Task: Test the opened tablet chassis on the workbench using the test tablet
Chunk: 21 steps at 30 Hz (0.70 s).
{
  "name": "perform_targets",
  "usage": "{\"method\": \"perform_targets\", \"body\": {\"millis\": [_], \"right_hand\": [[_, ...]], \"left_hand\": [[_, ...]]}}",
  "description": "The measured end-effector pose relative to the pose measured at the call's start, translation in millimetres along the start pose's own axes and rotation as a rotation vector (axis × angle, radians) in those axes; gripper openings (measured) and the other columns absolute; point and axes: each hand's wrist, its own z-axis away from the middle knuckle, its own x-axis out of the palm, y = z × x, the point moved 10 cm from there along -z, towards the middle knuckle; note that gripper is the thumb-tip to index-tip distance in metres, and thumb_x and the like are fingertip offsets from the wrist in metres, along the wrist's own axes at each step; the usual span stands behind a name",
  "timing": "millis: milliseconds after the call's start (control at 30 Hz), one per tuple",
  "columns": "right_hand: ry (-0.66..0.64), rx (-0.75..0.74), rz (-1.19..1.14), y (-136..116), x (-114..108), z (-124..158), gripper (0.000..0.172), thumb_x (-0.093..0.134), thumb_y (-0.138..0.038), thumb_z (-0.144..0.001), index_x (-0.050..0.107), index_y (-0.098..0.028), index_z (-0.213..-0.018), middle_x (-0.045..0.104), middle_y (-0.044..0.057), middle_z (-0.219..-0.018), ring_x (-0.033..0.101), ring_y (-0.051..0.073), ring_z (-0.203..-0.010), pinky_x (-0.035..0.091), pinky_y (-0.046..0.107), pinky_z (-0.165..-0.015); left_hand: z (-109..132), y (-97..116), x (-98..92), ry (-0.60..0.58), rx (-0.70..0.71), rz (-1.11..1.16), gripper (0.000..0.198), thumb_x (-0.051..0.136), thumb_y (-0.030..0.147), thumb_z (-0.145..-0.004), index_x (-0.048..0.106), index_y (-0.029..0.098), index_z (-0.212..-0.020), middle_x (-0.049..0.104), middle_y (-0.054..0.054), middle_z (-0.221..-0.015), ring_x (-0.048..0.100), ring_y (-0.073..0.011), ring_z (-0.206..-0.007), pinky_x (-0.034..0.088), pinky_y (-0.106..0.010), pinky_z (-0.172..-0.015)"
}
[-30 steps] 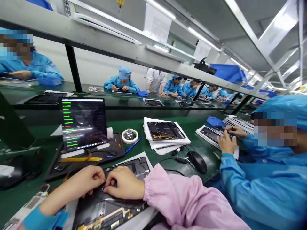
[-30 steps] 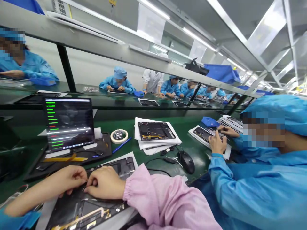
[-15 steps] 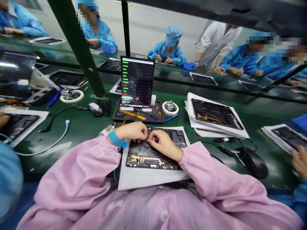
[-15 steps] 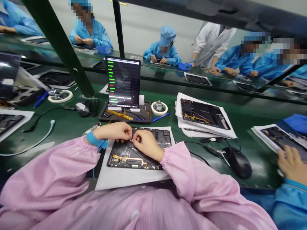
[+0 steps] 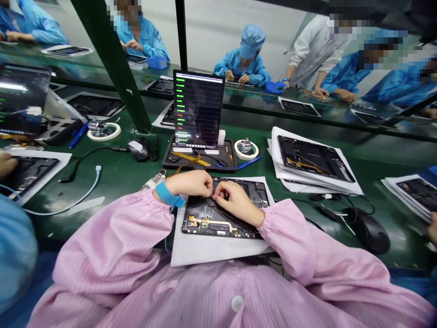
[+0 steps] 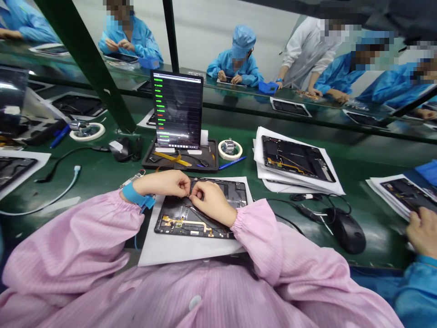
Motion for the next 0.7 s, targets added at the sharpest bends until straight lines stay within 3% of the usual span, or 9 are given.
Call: {"method": "perform_targets", "body": {"millis": [500,700], "right_hand": [[-0.018,-0.010,-0.010,-1.1,1.7,-0.1,0.010,0.064,-0.013,-0.078,0.056,-0.018,-0.074,0.057,-0.003,-0.068,0.050,0.012,-0.067,0.036,0.024,-0.066],[-0.014,-0.009,-0.007,-1.1,1.5,-0.3,0.010,0.065,-0.014,-0.078,0.057,-0.018,-0.073,0.057,-0.003,-0.067,0.050,0.012,-0.067,0.036,0.024,-0.066]], "left_hand": [[4.0,-3.3,2.4,-0.045,-0.080,0.115,0.014,0.055,0.019,-0.060,0.066,0.016,-0.067,0.060,0.003,-0.052,0.054,-0.0103,-0.048,0.040,-0.018,-0.047],[3.3,0.7,3.4,-0.042,-0.047,0.067,0.013,0.055,0.019,-0.060,0.066,0.016,-0.067,0.061,0.002,-0.055,0.054,-0.0116,-0.050,0.041,-0.021,-0.050]]}}
